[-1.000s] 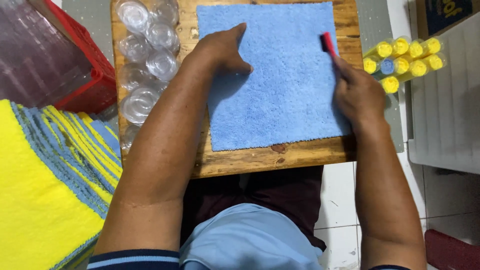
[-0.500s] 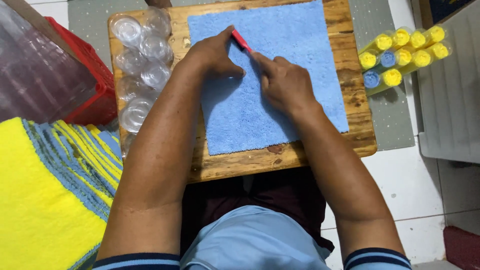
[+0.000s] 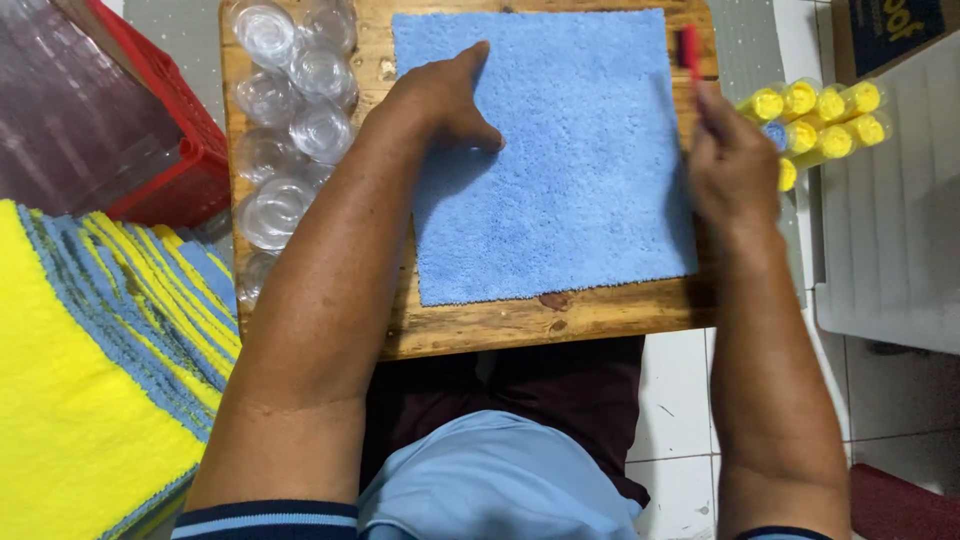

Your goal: The person brushes a blue cloth on a wooden board using a red brush, then folds the cloth. They place the folded cloth into a clear plastic bag and roll it tightly inside the bag.

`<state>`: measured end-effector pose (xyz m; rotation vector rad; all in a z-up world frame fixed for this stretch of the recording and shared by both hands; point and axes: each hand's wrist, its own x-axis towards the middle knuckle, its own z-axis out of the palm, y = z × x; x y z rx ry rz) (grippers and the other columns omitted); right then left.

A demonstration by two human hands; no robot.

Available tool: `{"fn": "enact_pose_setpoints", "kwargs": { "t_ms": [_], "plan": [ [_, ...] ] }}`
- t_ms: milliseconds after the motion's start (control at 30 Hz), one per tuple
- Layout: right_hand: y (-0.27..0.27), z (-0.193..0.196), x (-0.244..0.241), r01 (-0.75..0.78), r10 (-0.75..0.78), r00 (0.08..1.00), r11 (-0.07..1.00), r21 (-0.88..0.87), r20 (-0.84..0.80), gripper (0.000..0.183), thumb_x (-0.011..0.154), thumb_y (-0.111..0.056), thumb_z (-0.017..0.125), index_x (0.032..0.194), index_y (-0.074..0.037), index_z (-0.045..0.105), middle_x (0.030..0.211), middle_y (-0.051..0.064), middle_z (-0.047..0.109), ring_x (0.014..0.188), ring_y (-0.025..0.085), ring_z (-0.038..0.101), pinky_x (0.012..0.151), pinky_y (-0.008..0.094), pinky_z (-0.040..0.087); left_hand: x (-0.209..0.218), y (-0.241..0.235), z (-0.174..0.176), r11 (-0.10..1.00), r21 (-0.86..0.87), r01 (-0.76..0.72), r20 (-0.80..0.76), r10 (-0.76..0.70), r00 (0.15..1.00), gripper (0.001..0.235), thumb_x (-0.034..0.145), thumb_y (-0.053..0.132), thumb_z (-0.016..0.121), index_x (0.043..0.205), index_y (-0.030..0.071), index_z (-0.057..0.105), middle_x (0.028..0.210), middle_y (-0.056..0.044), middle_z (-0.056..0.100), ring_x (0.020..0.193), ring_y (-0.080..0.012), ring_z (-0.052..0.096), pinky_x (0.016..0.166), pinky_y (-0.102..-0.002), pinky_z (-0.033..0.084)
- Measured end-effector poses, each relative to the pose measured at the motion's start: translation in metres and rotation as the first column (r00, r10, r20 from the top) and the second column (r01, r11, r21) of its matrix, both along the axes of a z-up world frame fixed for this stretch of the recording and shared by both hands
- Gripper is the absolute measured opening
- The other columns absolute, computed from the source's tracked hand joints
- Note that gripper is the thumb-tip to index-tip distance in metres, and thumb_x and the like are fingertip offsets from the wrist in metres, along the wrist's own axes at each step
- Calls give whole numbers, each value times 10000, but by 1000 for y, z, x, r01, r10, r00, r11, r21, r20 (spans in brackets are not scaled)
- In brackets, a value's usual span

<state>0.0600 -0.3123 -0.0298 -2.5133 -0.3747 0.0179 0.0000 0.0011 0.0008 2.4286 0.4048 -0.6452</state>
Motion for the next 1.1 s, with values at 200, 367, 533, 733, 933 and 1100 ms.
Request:
{"fn": "enact_pose_setpoints", "kwargs": {
  "t_ms": [200,367,533,733,933,1100],
  "plan": [
    [101,-7,-32,-304,294,953,923,-238,-77,515,1046,-233,482,1517,-441,497,939,82,651,779,276,602,760,447,521,-4,-5,10,1000,-7,-29,5,29,1000,1144,744,315,817,1662,309,135,1559,-81,487,1353,-331,513,1043,-442,470],
    [106,35,-49,-232,196,968,937,-262,-154,439,1055,-267,447,1471,-349,556,972,121,636,778,303,593,677,435,508,-3,-3,7,1000,-3,-20,-2,20,1000,1151,751,342,815,1665,302,116,1544,-71,499,1342,-324,520,1036,-434,468],
    [34,9,-8,-128,78,987,911,-391,-142,579,1061,-181,460,1549,-491,446,1184,180,654,987,355,606,872,507,520,-2,-1,1,1000,-13,-11,33,12,999,1121,782,338,819,1663,273,130,1572,-69,464,1377,-334,478,1075,-462,439],
    [-20,-26,21,-74,128,973,961,-268,191,480,1038,-190,473,1470,-243,677,1020,216,725,919,424,658,655,541,462,5,3,-13,998,41,46,48,-48,998,1193,745,434,845,1663,256,104,1581,-74,445,1390,-340,461,1086,-461,418],
    [64,-11,-11,-152,162,983,983,-105,88,453,1040,-229,493,1480,-271,592,1076,99,719,945,288,625,788,475,486,-4,-5,7,1000,1,-18,20,18,1000,1139,762,349,826,1663,277,133,1580,-74,448,1395,-326,459,1097,-445,419],
    [108,-37,-15,-368,419,900,878,-308,121,481,1000,-208,485,1467,-302,548,918,166,700,734,467,655,590,584,494,6,0,-6,999,42,21,-3,-21,1000,1199,724,414,841,1667,297,110,1482,-78,545,1312,-317,540,1018,-429,467]
  ]
}}
